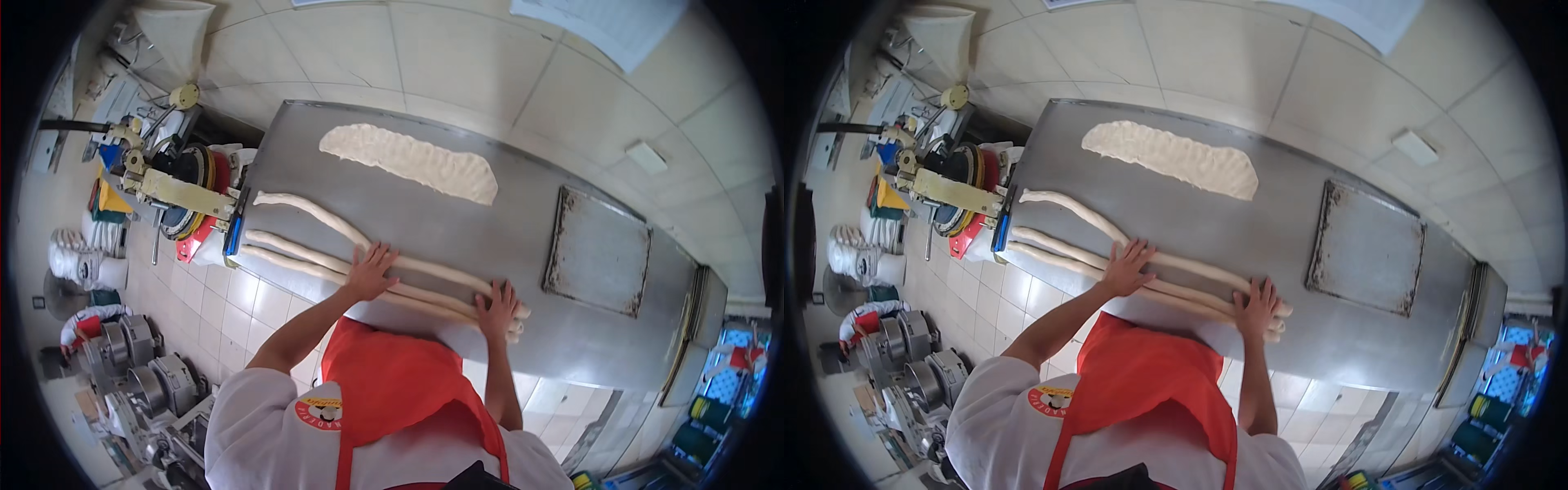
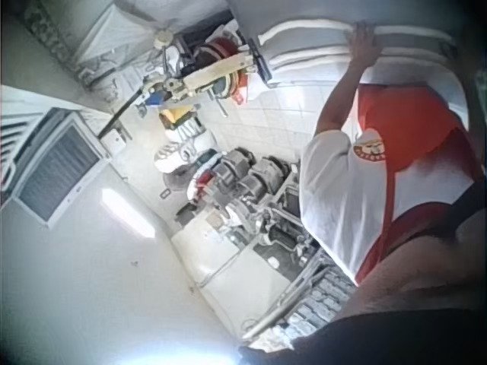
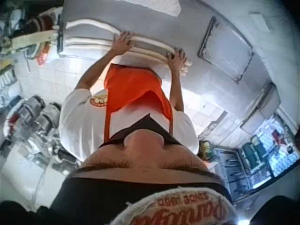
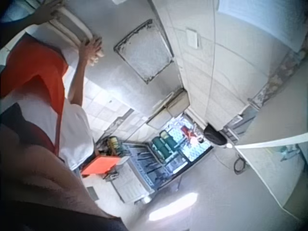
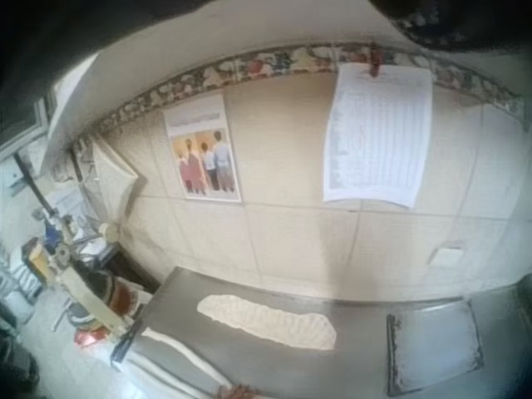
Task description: The person rolls out long strips of dough on a metal work surface, then pinches off small pieces by hand and places them onto a metal tray.
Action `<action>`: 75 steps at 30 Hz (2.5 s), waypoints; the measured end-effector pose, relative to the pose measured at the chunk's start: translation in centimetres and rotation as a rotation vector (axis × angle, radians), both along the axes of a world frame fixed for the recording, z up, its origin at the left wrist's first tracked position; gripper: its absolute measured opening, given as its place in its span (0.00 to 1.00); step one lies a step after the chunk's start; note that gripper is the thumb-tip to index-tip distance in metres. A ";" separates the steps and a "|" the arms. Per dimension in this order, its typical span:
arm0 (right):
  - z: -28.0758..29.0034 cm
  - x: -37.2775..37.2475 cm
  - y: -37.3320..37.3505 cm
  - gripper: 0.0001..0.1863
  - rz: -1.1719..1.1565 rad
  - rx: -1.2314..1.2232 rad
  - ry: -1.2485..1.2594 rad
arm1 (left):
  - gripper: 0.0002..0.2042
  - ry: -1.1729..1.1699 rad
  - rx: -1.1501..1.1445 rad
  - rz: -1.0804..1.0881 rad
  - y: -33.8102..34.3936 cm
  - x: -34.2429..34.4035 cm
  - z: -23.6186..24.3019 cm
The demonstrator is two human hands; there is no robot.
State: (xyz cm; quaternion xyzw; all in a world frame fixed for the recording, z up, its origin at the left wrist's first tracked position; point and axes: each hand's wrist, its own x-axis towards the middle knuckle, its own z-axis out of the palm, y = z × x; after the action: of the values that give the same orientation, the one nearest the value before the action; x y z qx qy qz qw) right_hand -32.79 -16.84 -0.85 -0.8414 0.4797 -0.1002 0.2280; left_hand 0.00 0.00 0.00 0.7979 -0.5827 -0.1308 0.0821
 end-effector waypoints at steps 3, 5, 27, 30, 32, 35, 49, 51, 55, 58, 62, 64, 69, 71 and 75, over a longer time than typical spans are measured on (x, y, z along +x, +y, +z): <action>2.8 5.0 1.3 0.33 -0.113 -0.043 0.248 | 0.35 0.073 0.163 -0.019 0.5 2.9 2.4; 2.6 11.9 2.5 0.30 0.155 -0.071 0.031 | 0.28 -0.058 0.343 0.044 -0.1 9.7 4.5; 4.0 39.5 17.0 0.25 0.392 0.006 0.062 | 0.26 0.038 -0.016 0.195 20.3 36.8 3.4; 4.4 37.7 14.8 0.23 0.176 -0.046 0.079 | 0.28 0.194 0.287 0.241 19.5 36.7 4.2; 4.0 35.6 11.3 0.20 0.004 0.189 0.232 | 0.29 0.381 0.675 0.334 17.2 38.0 4.6; 2.0 31.1 3.3 0.18 -0.146 0.219 0.237 | 0.31 0.104 0.569 0.368 9.8 33.9 7.9; -0.6 28.5 -26.6 0.18 0.047 -0.355 -0.136 | 0.23 0.001 -0.454 -0.223 -36.6 10.4 -2.8; -0.5 28.1 -29.1 0.18 0.093 0.272 -0.010 | 0.24 -0.182 -0.401 -0.255 -38.8 10.2 -4.0; -2.4 23.6 -29.0 0.20 0.076 0.026 -0.263 | 0.25 0.215 -0.014 -0.279 -40.1 9.0 -1.0; -1.7 22.6 -29.2 0.26 0.314 -0.214 -0.278 | 0.22 0.196 -0.175 -0.360 -39.2 10.4 -1.0; -0.7 22.4 -28.4 0.22 0.255 -0.076 -0.192 | 0.21 0.054 -0.415 -0.297 -39.0 9.1 -0.2; 0.4 23.0 -28.4 0.20 0.306 -0.403 -0.192 | 0.23 0.148 -0.208 -0.436 -38.3 10.7 -0.6; 0.3 23.7 -26.9 0.20 0.401 -0.135 -0.006 | 0.24 0.130 -0.194 -0.378 -36.5 11.6 0.2; 0.1 23.9 -26.1 0.21 0.454 -0.171 -0.006 | 0.26 -0.088 -0.315 -0.459 -35.3 12.4 0.1; 1.0 26.8 -26.0 0.24 0.547 -0.036 0.200 | 0.24 0.145 0.045 -0.351 -34.3 16.0 0.3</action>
State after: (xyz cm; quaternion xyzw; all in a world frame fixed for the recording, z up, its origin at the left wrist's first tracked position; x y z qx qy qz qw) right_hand -6.03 -42.86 0.14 -0.9491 0.2532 0.0400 0.1832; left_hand 16.02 -34.27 0.27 0.6740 -0.7025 -0.2134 0.0818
